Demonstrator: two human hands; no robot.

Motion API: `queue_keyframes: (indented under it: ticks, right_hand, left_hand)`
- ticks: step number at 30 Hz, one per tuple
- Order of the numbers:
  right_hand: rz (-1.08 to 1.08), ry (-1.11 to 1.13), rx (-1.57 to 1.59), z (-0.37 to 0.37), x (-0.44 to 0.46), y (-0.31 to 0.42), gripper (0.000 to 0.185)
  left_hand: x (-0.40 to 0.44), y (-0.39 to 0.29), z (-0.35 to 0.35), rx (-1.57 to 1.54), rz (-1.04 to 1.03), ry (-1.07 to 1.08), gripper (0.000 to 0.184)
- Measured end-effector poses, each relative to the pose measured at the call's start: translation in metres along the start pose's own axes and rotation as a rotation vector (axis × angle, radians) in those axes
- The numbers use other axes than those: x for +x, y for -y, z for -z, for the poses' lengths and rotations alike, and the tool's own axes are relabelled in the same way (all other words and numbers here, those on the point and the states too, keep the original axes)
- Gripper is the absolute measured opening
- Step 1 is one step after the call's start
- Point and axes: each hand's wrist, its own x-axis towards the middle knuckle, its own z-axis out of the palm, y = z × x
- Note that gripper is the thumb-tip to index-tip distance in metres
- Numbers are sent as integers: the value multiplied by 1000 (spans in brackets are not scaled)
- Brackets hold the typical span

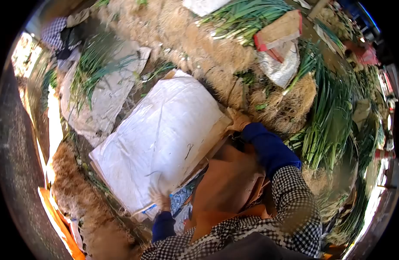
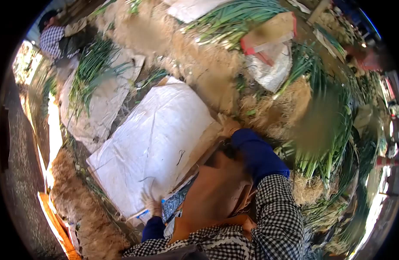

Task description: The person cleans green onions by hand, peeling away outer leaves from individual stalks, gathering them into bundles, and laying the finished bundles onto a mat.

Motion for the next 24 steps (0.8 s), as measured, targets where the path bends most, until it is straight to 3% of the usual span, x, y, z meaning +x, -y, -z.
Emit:
queue_keyframes:
  ticks: [1,2,3,5,6,8,10,11,12,13,14,15,16,18,20,21,23,24]
  right_hand:
    - [-60,103,-8,0,-28,16,100]
    - [-182,226,47,-6,-52,36,92]
    - [-237,202,117,15,-19,8,85]
    - [105,665,42,-33,-69,-33,58]
    - [57,675,61,-25,-104,-43,58]
    - [-5,634,76,16,-152,-42,33]
    - [-61,153,307,75,-217,-41,26]
    - [61,-197,286,78,-245,-52,21]
    - [-169,-259,666,140,-292,-20,17]
    - [-321,-397,1448,160,-330,-10,18]
    - [-275,-829,959,167,-372,-15,20]
    - [-74,-1022,1101,178,-414,-29,20]
    - [-403,-1145,951,204,-456,-17,21]
    - [-620,-1317,899,187,-540,-72,21]
    - [-786,-1348,719,134,-626,-161,27]
    - [-934,-1283,572,96,-668,-205,30]
    - [-1448,-921,14,29,-723,-251,36]
    - [-1387,-1126,155,23,-720,-238,37]
  left_hand:
    - [-1,-32,-12,116,-265,0,86]
    - [3,-67,12,207,-481,263,77]
    - [72,-139,21,110,-585,117,61]
    - [73,-150,-30,199,-697,138,53]
    - [64,-151,-37,162,-678,178,53]
    - [72,-150,-30,121,-713,152,57]
    - [84,-144,-17,134,-787,108,62]
    - [86,-139,-17,136,-782,125,64]
    - [91,-140,-20,151,-829,27,53]
    - [96,-151,-11,157,-838,9,53]
    - [101,-173,7,197,-705,267,44]
    - [107,-198,29,240,-561,521,35]
    - [115,-224,46,25,-620,330,31]
    - [142,-295,57,-290,-693,-88,30]
    - [130,-399,136,-1013,-888,49,31]
    - [120,-444,175,-827,-972,-27,37]
    - [103,-519,206,-695,-1036,-93,51]
    - [110,-551,197,-522,-982,-106,56]
